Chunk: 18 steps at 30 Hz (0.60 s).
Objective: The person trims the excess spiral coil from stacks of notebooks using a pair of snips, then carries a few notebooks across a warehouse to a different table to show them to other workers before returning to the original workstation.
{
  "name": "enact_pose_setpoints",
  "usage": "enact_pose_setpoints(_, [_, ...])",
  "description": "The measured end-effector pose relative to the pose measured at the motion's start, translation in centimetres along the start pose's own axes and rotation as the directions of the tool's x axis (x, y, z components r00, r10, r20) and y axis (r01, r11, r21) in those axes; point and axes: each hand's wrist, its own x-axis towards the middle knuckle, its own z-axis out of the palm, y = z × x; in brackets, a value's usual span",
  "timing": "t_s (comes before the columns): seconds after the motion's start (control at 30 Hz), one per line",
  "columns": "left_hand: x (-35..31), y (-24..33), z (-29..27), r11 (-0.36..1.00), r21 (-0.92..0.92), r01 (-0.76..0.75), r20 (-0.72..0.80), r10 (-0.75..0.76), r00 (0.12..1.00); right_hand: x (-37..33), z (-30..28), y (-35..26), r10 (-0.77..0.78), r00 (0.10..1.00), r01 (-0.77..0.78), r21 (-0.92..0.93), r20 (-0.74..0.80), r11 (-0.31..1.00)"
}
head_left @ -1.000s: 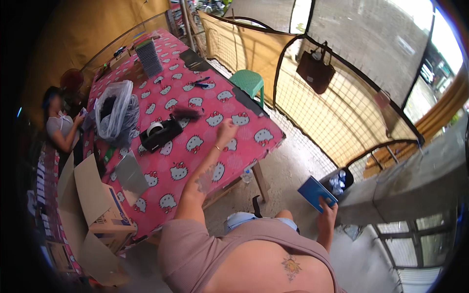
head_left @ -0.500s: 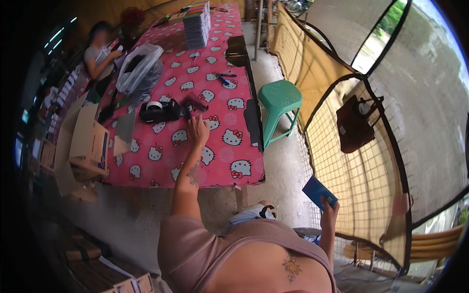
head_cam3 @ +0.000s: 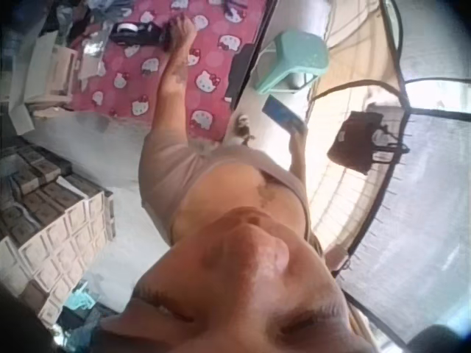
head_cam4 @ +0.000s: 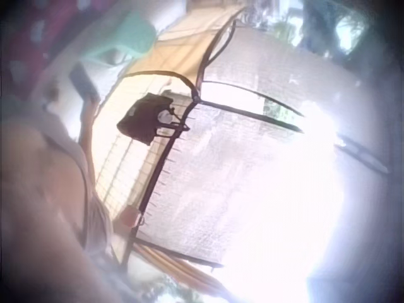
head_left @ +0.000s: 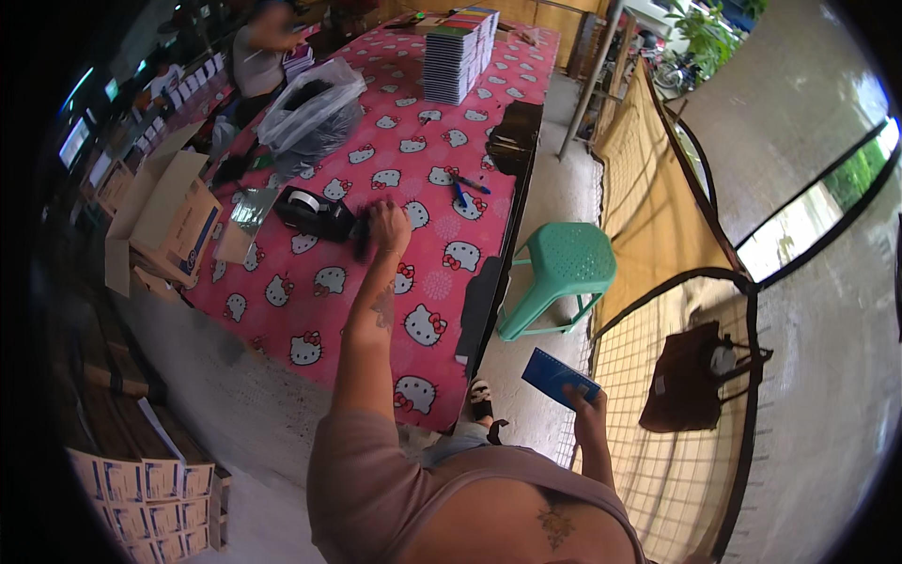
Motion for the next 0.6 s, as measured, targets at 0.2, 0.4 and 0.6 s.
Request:
enact_pose_setpoints(0.2, [2.2, -0.4, 4.0, 0.99, 0.143, -0.004, 0.033, -0.001, 0.999, 9.1, 0.4, -3.3, -0.025, 0.993, 0.03, -0.04, 0.118, 0.999])
enact_pose_setpoints(0.4, [2.2, -0.7, 3.3, 0.675, -0.579, 0.457, 0.146, -0.466, 0.873, 16.5, 4.5, -6.9, 0.038, 0.926, 0.012, -0.129, 0.376, 0.992])
enact_pose_setpoints(0.6, [-1.9, 9.5, -8.8, 0.092, -0.822, 0.563, 0.533, -0.227, 0.815, 26.3, 7.4, -9.5, -0.055, 0.822, 0.132, -0.095, 0.567, 0.987])
